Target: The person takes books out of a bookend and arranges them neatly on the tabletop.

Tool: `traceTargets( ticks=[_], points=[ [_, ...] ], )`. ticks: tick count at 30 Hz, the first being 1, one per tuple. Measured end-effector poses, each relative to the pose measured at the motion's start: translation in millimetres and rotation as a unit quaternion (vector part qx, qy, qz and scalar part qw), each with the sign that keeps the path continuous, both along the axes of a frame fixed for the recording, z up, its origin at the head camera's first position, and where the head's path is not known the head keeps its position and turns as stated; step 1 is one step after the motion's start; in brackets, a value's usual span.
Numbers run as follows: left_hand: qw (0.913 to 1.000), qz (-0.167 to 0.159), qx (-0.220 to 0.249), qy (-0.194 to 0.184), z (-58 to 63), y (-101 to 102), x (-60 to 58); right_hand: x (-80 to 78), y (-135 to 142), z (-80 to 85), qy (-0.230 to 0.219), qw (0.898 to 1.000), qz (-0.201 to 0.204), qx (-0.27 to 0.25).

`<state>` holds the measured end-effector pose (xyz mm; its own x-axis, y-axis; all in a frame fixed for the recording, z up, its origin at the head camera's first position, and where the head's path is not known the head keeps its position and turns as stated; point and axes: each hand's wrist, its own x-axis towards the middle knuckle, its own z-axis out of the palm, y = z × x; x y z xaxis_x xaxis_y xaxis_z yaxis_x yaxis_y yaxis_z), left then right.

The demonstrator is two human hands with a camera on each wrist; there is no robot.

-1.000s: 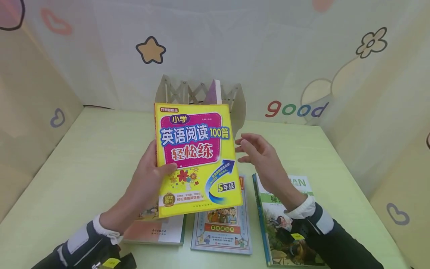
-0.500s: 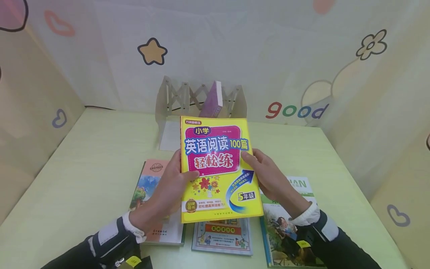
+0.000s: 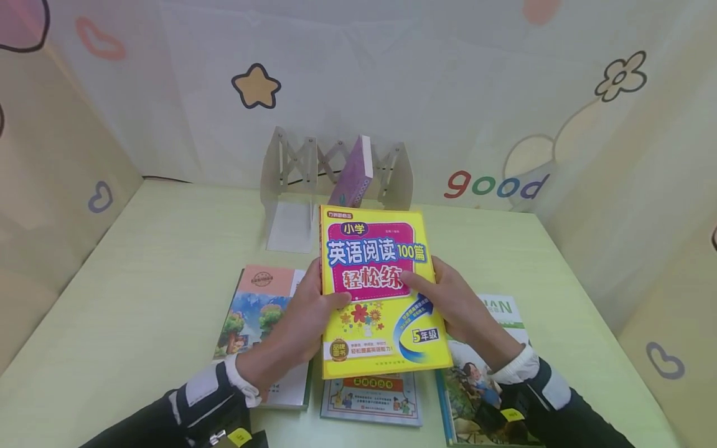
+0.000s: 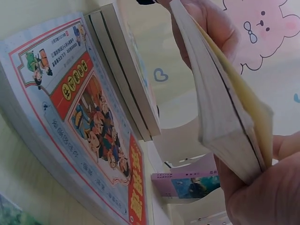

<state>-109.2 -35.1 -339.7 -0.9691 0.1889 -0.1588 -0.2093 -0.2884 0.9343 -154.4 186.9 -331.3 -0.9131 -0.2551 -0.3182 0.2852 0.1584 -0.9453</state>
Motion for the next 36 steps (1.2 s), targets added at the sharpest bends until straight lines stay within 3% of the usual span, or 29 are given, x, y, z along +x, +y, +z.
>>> traceTargets(
  ticks=[6,23,26,30,36],
  points=[
    [0.9998,-0.019,-0.001,-0.002,-3.7,4.0,-0.4,0.3,4.5,-6.4,0.006,1.000,-0.005,0.016],
    [0.9919,-0.093,-0.087,-0.005,-3.0,1.6,-2.3,4.1,33.6,-13.9,0.043,0.999,0.014,0.026],
    [0.9906,-0.089,-0.104,-0.001,-1.8,0.5,-3.3,5.4,41.4,-13.6,0.050,0.998,0.018,0.025],
    [0.9893,-0.059,-0.133,0.003,0.7,-3.6,-5.8,8.7,53.0,-13.6,0.046,0.999,0.010,0.025],
    [0.9886,-0.029,-0.148,0.007,7.8,-22.3,-12.1,13.8,71.5,-12.9,0.052,0.998,-0.005,0.038]
  ],
)
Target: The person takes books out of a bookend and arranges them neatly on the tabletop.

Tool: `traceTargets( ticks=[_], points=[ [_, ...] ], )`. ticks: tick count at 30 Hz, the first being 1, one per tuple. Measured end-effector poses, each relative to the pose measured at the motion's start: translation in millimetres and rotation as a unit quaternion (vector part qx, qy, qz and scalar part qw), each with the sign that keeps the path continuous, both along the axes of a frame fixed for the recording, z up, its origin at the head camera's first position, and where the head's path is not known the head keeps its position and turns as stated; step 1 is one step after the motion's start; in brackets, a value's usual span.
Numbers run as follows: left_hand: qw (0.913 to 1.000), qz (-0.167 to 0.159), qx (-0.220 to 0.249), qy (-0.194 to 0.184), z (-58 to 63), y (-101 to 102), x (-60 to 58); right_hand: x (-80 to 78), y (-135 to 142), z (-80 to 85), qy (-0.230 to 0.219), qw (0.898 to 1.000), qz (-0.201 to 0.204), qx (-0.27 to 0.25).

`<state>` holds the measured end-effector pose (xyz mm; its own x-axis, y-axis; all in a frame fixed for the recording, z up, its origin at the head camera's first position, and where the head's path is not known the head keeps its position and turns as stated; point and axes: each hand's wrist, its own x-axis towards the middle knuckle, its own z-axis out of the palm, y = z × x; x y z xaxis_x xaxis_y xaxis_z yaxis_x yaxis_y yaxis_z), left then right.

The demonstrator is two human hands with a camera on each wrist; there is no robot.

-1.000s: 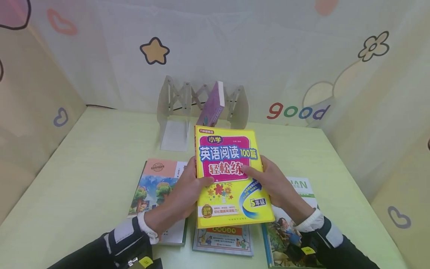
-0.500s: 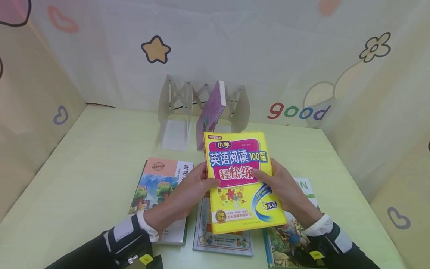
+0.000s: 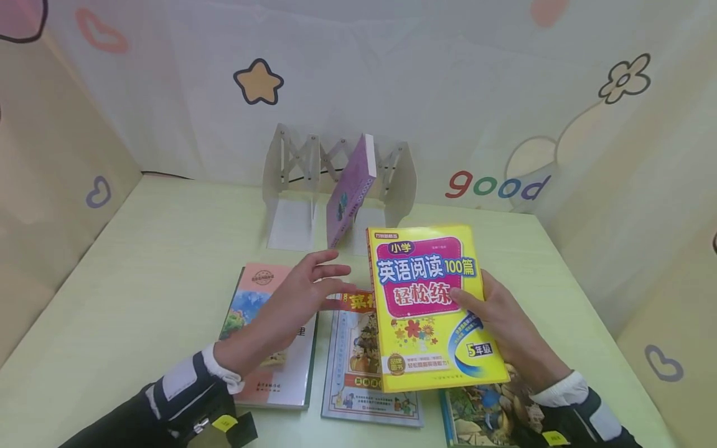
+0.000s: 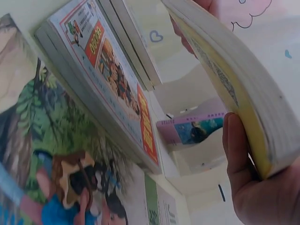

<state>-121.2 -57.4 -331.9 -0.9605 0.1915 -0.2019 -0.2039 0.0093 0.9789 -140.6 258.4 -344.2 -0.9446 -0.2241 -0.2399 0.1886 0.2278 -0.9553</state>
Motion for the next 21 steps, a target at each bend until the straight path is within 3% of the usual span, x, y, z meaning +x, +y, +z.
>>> traceTargets(
  ticks=[13,21],
  points=[
    [0.9994,0.022,-0.007,0.024,21.3,-51.2,-17.3,8.5,36.6,2.1,0.012,0.998,-0.034,0.046],
    [0.9950,0.069,-0.043,0.058,35.3,-75.1,-27.7,18.3,57.6,-1.1,-0.003,0.996,-0.048,0.070]
  ],
)
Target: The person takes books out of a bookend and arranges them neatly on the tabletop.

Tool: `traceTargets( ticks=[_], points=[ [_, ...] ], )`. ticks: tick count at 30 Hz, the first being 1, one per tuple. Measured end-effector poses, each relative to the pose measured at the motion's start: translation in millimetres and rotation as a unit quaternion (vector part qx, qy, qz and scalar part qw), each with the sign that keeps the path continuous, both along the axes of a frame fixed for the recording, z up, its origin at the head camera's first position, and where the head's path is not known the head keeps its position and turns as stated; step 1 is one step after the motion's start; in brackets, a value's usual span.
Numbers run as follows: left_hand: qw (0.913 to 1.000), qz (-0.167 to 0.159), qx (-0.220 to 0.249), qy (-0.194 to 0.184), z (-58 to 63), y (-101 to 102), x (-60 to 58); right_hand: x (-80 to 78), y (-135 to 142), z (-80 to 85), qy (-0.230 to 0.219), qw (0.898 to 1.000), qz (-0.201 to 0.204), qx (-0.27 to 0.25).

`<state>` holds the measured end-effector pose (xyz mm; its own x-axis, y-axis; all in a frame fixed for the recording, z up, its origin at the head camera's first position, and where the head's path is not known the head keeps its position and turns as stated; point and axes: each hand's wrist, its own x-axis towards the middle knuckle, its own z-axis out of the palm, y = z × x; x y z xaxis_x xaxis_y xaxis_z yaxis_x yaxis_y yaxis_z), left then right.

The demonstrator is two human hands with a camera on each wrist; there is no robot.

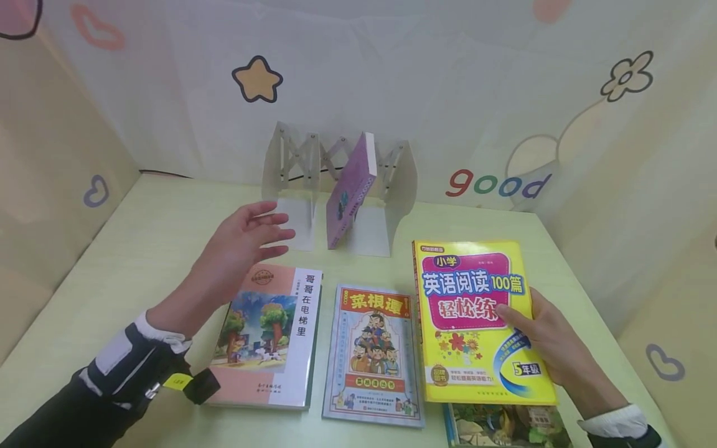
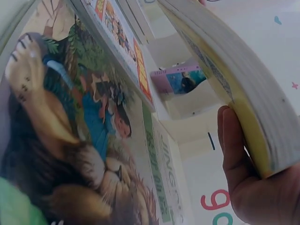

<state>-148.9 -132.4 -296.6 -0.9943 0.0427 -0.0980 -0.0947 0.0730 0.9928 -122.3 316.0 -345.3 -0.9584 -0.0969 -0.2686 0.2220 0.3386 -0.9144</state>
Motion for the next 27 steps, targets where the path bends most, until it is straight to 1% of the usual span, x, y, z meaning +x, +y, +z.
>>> traceTargets(
  ticks=[2,6,9,12,15,18,22,27],
  points=[
    [0.9998,0.019,0.001,0.012,6.1,-4.0,-3.9,2.0,5.0,-0.9,-0.002,1.000,-0.007,0.004],
    [0.9962,0.073,-0.005,0.046,15.4,-10.9,-13.8,4.7,13.9,-3.0,-0.002,1.000,-0.021,0.010],
    [0.9901,0.114,-0.021,0.079,18.0,-17.3,-21.9,5.9,19.4,-4.8,-0.004,1.000,-0.023,0.011],
    [0.9843,0.137,-0.046,0.101,17.1,-23.2,-29.9,7.2,24.2,-5.8,-0.012,0.999,-0.029,0.016],
    [0.9812,0.146,-0.073,0.103,15.0,-26.4,-39.1,7.9,29.7,-6.9,-0.022,0.999,-0.031,0.022],
    [0.9806,0.144,-0.094,0.094,14.2,-28.4,-47.2,8.8,35.1,-7.8,-0.038,0.999,-0.033,0.020],
    [0.9808,0.138,-0.107,0.087,16.8,-30.9,-57.4,10.5,41.6,-10.1,-0.052,0.998,-0.023,0.010],
    [0.9823,0.126,-0.117,0.074,18.1,-30.9,-70.0,13.8,48.2,-12.6,-0.063,0.998,-0.013,0.016]
  ],
)
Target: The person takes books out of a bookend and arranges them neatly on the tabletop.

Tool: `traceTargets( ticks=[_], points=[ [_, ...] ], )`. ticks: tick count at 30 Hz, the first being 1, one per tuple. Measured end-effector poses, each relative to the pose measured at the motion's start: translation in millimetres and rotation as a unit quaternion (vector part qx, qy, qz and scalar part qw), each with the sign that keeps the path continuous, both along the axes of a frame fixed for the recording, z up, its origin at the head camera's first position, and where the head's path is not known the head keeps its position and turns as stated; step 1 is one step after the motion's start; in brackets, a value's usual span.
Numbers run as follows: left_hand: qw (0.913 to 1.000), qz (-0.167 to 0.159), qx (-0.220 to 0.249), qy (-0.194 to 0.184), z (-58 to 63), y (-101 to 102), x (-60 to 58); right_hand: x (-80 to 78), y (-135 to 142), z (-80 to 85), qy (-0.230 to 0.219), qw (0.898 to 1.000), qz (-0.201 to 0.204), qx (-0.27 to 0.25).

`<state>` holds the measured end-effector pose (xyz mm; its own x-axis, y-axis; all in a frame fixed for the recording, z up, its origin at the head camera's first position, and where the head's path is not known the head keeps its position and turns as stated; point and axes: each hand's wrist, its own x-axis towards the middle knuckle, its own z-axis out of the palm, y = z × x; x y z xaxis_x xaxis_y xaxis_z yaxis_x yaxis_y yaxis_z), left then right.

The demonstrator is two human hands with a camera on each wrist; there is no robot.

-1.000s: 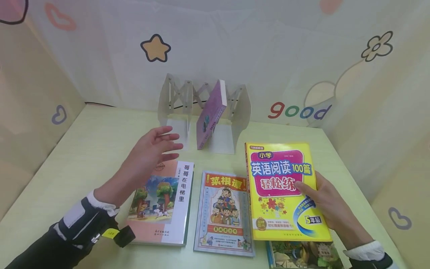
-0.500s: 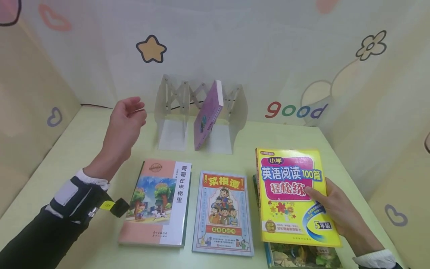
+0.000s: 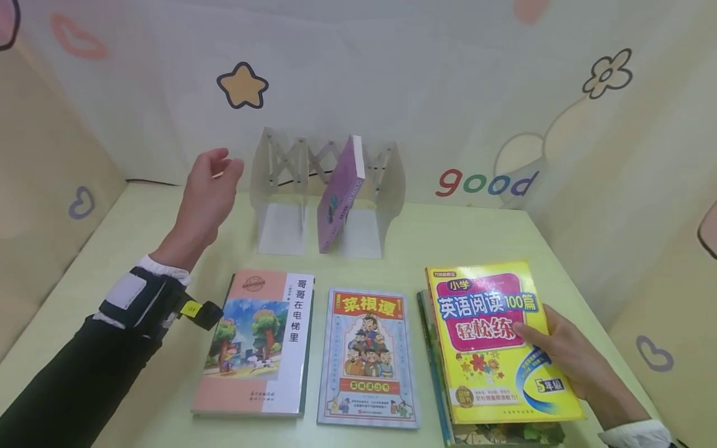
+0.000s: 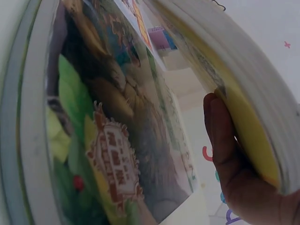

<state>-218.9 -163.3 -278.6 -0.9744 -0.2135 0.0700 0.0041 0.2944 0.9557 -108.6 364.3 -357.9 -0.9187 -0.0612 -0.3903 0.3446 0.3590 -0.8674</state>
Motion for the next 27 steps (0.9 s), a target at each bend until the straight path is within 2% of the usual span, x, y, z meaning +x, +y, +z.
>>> traceTargets(
  ticks=[12,27],
  points=[
    [0.9997,-0.012,-0.020,0.009,-9.4,1.2,-21.9,6.4,12.2,-10.7,-0.025,0.999,0.028,-0.032],
    [0.9997,-0.026,0.002,-0.006,-16.6,4.8,-31.8,8.8,18.0,-25.9,-0.043,0.998,0.028,-0.045]
  ],
)
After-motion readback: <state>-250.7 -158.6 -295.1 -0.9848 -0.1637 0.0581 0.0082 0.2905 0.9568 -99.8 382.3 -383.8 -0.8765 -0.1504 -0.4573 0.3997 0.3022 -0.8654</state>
